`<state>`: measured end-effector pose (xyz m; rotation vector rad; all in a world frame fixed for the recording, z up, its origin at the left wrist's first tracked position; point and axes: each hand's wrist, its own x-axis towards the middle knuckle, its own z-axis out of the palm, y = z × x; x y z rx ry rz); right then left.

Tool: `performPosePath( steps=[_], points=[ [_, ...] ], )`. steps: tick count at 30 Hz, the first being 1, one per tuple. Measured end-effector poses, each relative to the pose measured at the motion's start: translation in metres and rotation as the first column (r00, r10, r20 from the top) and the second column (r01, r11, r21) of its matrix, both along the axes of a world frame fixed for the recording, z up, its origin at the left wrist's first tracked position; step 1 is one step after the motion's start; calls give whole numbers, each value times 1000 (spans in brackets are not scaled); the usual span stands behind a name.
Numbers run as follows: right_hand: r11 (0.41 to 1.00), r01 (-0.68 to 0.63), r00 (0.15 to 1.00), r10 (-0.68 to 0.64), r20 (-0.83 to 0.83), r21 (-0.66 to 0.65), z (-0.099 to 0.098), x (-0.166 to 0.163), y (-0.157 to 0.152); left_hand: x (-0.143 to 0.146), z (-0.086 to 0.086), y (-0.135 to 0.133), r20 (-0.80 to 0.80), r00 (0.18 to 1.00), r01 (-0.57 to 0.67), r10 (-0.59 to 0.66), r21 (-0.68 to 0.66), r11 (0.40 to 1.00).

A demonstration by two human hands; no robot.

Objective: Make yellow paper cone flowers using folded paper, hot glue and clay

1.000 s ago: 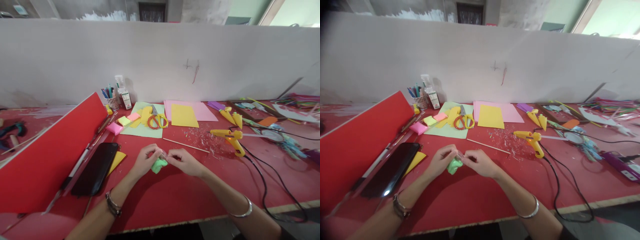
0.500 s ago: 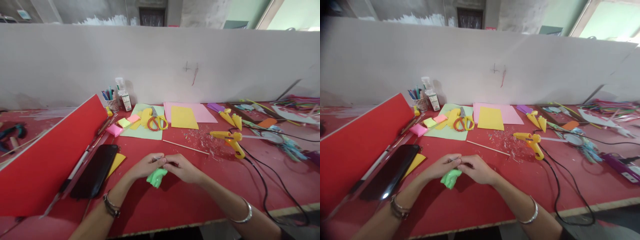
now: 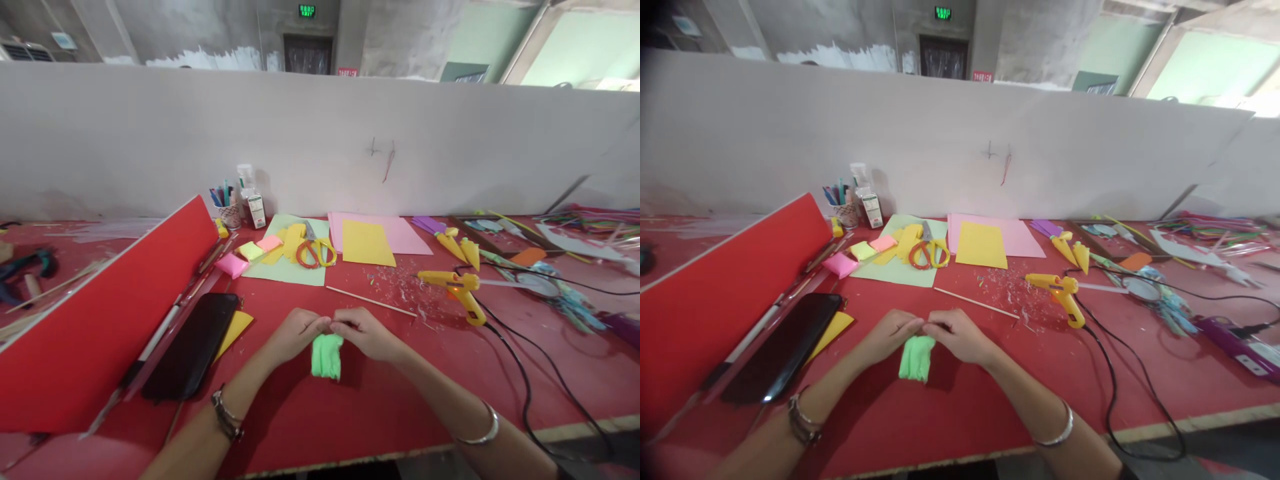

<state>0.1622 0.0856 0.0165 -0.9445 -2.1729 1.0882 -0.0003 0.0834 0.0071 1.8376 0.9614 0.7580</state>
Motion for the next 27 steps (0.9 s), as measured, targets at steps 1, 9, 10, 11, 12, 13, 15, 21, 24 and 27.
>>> performPosePath(
  steps=[1,9,10,11,12,13,15,21,24,27],
  points=[
    [1000,-1,1000,0,-16,-13,-1,-1,0,0,0,0,5,1000,13,-13,-15,1000],
    [989,-36,993,18,-119,-146,-8,-6,0,2,-1,-3,49,996,85,-79,-139,987],
    [989,-30,993,12,-121,-145,-8,-5,1,2,-1,-3,54,996,77,-70,-136,988],
    [990,-23,993,6,-121,-142,-8,-5,1,2,-1,-3,56,997,67,-60,-130,989],
    [990,-16,993,-1,-119,-138,-8,-5,2,2,-1,-3,58,997,55,-48,-123,991],
    [991,-6,993,-10,-117,-134,-8,-5,2,3,-2,-2,60,998,40,-33,-115,993],
    [993,22,993,-36,-111,-120,-7,-6,2,3,-3,-1,71,998,4,3,-98,995],
    [978,207,975,-209,-70,-26,-8,-5,7,0,-2,-1,115,993,15,-4,-101,995],
    [962,272,962,-272,1,27,-9,-3,10,-5,-1,4,45,992,-112,116,-84,990],
    [941,321,939,-331,91,111,-6,-1,12,-16,-1,14,-24,931,-365,364,-24,931]
  ],
)
